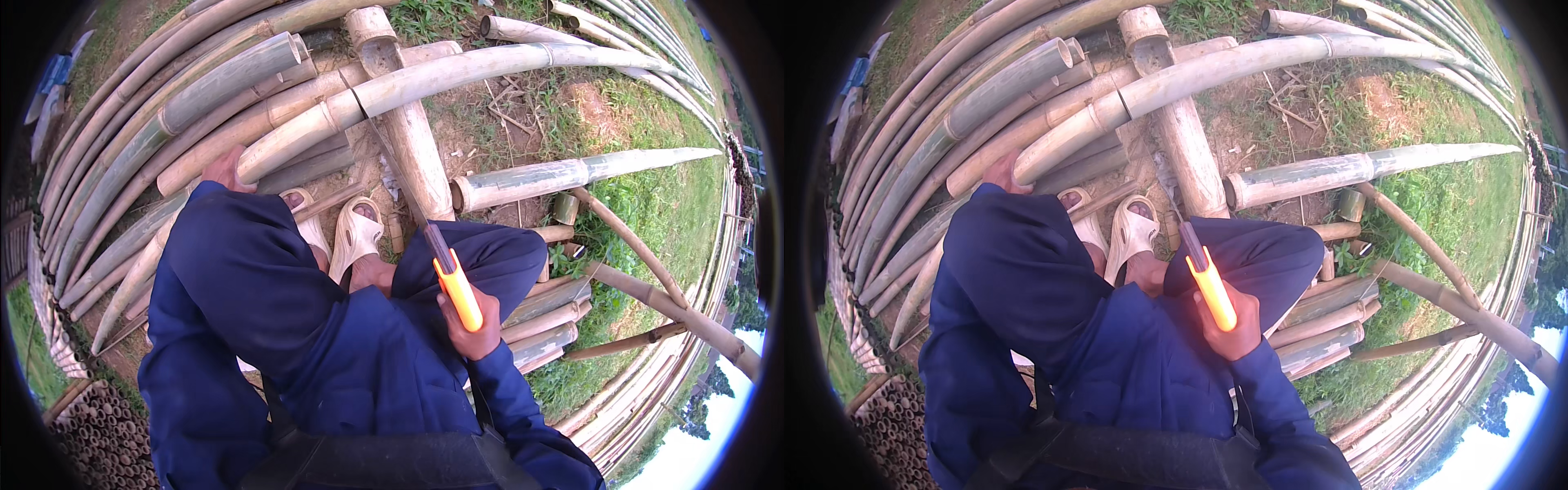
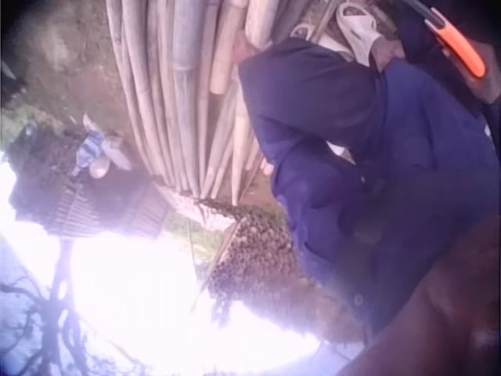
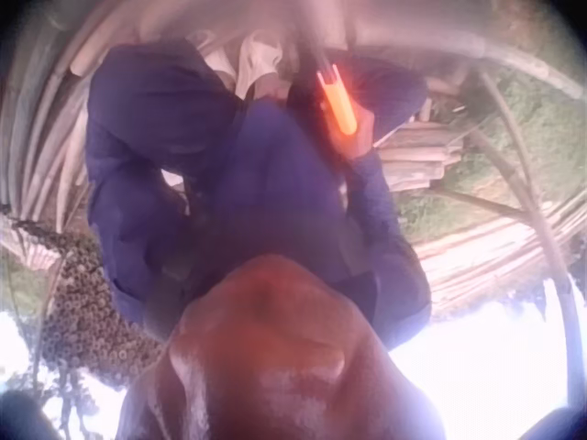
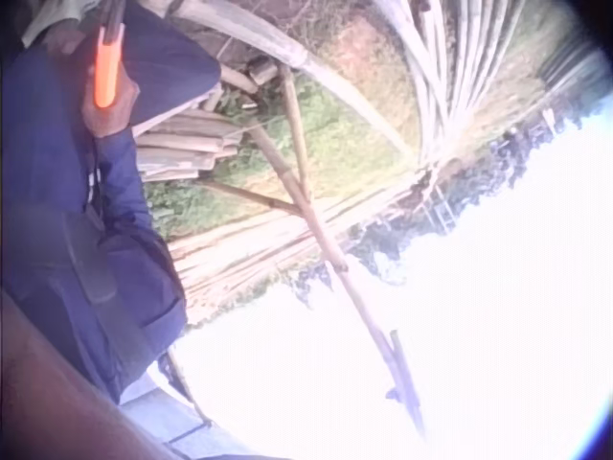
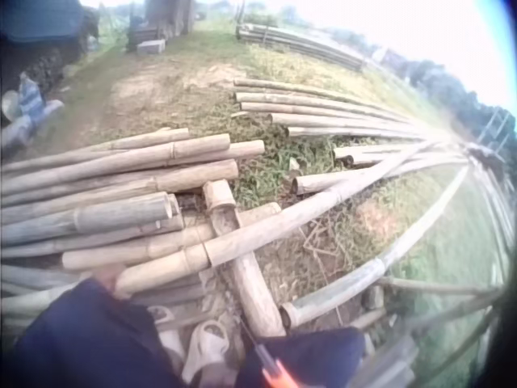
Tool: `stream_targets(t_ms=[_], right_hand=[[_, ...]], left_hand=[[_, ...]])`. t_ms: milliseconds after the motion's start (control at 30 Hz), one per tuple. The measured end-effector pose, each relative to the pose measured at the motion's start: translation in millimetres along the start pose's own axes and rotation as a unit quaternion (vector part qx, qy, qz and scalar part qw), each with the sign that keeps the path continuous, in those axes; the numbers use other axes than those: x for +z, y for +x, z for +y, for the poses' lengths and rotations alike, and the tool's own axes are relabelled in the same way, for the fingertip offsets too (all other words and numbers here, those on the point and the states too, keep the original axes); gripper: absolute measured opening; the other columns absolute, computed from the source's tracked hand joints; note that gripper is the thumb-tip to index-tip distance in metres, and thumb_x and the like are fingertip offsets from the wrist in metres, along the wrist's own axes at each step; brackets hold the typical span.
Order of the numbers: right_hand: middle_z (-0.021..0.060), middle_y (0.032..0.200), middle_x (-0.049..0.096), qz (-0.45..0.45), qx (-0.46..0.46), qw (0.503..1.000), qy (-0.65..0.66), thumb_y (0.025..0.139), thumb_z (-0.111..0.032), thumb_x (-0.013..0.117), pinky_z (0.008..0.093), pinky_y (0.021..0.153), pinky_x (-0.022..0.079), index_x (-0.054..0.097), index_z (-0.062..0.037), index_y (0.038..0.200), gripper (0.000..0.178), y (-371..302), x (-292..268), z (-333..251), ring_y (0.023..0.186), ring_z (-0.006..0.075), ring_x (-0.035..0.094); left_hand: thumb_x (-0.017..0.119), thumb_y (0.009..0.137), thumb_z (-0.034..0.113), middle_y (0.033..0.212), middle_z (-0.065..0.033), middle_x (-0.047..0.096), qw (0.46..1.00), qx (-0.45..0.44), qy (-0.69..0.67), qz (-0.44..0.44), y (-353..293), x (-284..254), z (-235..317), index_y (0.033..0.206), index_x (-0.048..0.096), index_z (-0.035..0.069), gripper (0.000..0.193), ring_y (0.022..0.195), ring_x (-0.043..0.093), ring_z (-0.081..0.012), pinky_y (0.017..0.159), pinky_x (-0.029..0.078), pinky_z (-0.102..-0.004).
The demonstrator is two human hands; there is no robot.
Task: The person uses a hand saw to cut bamboo poles into shorter sections. They repeatedly position a pole on a support, saw through it, and move the cut piece aside to continue with the next pole.
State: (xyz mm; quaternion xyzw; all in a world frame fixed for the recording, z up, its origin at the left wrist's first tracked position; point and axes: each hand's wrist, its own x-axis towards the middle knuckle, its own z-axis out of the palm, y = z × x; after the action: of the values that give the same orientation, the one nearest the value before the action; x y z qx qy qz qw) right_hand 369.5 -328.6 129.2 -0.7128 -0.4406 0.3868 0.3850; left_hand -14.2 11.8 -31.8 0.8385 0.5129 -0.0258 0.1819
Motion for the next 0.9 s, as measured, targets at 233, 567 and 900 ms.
stream_targets(t_ms=[233, 567, 900], right_hand=[[0.0223, 0.077, 0.069, 0.002, -0.024, 1.0, -0.003, 0.092, -0.009, 0.072, 0.0403, 0.065, 0.054, 0.07, 0.0015, 0.103, 0.015, 92.8, 50.9, 25.6, 0.07, 0.0375, 0.072], [0.0233, 0.079, 0.068, 0.015, -0.04, 0.999, -0.001, 0.09, -0.005, 0.072, 0.0405, 0.064, 0.054, 0.069, 0.003, 0.103, 0.015, 80.1, 59.2, 32.3, 0.073, 0.0418, 0.072], [0.0196, 0.096, 0.078, 0.002, -0.004, 1.0, -0.011, 0.091, -0.001, 0.074, 0.0337, 0.08, 0.058, 0.072, 0.0037, 0.122, 0.032, -7.1, -4.5, 1.9, 0.09, 0.0261, 0.079]], left_hand=[[0.089, 0.066, 0.033, 0.122, -0.0238, 0.07, 1.0, -0.002, -0.01, -0.019, -1.8, -2.1, 3.2, 0.133, 0.056, 0.011, 0.079, 0.116, 0.066, -0.0427, 0.096, 0.053, -0.0504], [0.087, 0.067, 0.033, 0.117, -0.0233, 0.071, 0.999, 0.019, 0.014, 0.025, 2.0, 3.8, -2.5, 0.134, 0.056, 0.012, 0.076, 0.111, 0.069, -0.0435, 0.093, 0.054, -0.0525], [0.087, 0.066, 0.03, 0.114, -0.0238, 0.072, 1.0, -0.002, 0.027, 0.006, 3.4, -0.2, 5.6, 0.129, 0.059, 0.011, 0.072, 0.108, 0.069, -0.0436, 0.092, 0.055, -0.0515]])
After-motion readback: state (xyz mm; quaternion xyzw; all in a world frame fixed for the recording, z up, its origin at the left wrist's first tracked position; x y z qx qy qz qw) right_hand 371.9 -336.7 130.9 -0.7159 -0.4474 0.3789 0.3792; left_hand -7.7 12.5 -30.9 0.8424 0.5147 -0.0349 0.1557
